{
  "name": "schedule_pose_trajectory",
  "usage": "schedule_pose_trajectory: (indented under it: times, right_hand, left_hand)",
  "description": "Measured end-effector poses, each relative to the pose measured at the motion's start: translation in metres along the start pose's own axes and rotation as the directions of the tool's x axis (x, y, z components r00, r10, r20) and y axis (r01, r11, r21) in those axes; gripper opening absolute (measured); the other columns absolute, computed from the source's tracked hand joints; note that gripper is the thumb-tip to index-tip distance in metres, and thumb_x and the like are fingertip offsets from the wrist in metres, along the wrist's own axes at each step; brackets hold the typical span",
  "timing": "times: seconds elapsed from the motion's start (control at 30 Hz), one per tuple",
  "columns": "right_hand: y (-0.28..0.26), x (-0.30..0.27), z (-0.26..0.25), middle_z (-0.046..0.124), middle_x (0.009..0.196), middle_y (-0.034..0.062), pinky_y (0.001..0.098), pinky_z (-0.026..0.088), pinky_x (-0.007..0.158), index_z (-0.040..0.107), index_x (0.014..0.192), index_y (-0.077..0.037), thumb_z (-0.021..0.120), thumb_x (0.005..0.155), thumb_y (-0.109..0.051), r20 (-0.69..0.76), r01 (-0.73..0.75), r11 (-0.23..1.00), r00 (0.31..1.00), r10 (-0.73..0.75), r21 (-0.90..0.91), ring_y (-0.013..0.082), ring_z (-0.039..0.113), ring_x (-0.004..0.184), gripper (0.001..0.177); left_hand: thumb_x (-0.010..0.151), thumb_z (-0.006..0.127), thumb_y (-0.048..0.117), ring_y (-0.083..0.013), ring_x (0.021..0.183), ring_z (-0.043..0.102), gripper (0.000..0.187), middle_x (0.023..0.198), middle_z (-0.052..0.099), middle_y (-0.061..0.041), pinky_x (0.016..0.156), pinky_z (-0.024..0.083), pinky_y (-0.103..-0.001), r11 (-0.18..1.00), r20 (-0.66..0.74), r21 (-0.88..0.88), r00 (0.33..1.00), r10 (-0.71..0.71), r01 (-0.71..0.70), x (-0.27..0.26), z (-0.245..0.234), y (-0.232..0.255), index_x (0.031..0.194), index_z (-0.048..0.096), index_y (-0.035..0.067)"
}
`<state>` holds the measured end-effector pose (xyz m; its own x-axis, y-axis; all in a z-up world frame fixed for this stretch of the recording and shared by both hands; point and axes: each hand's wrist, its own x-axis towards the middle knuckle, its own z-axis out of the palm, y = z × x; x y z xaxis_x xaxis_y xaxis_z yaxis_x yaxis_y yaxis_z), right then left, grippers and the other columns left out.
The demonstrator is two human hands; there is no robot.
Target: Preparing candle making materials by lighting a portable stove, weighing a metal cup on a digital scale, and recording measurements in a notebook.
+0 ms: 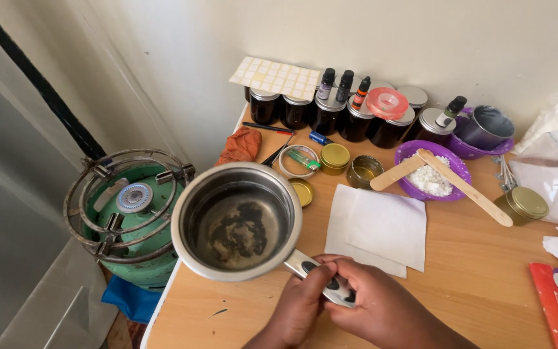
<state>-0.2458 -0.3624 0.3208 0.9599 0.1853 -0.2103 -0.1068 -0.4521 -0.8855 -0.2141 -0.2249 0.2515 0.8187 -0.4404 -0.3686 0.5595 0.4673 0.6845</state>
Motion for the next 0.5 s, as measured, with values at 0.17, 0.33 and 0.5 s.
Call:
schedule_pose_trajectory:
  times: [0.17, 0.33, 0.5]
  right_hand:
    - [-0.025, 0.028, 0.013, 0.085, 0.128, -0.0021, 0.0241, 0.054, 0.104, 0.068, 0.138, -0.015, 0.074, 0.084, -0.014, 0.024, 0.151, 0.987, 0.988, -0.149, -0.053, 0.0075, 0.079, 0.119, 0.055]
    - [-0.055, 0.074, 0.032, 0.085, 0.116, -0.0034, 0.0234, 0.057, 0.090, 0.070, 0.134, -0.016, 0.070, 0.080, -0.015, 0.024, 0.193, 0.979, 0.981, -0.191, -0.072, 0.0077, 0.078, 0.102, 0.054]
    - [-0.049, 0.156, 0.061, 0.081, 0.107, 0.0080, 0.0435, 0.061, 0.089, 0.078, 0.115, -0.016, 0.088, 0.077, -0.037, 0.005, 0.240, 0.964, 0.971, -0.241, -0.114, 0.0300, 0.077, 0.107, 0.045]
  left_hand:
    - [0.095, 0.061, 0.017, -0.0219, 0.078, 0.066, 0.025, 0.084, 0.074, -0.013, 0.071, 0.050, -0.033, 0.992, -0.092, 0.114, 0.993, 0.068, -0.057, 0.011, -0.021, 0.031, 0.101, 0.077, -0.001]
    - [0.093, 0.059, 0.019, -0.0222, 0.079, 0.066, 0.028, 0.086, 0.075, -0.012, 0.074, 0.050, -0.036, 0.958, -0.163, 0.227, 0.963, 0.214, -0.174, 0.023, -0.050, 0.076, 0.099, 0.079, -0.001]
    - [0.084, 0.079, 0.020, -0.0228, 0.070, 0.066, 0.024, 0.077, 0.067, -0.013, 0.065, 0.056, -0.037, 0.917, -0.437, 0.094, 0.812, 0.387, -0.387, 0.093, -0.116, 0.093, 0.092, 0.078, -0.002]
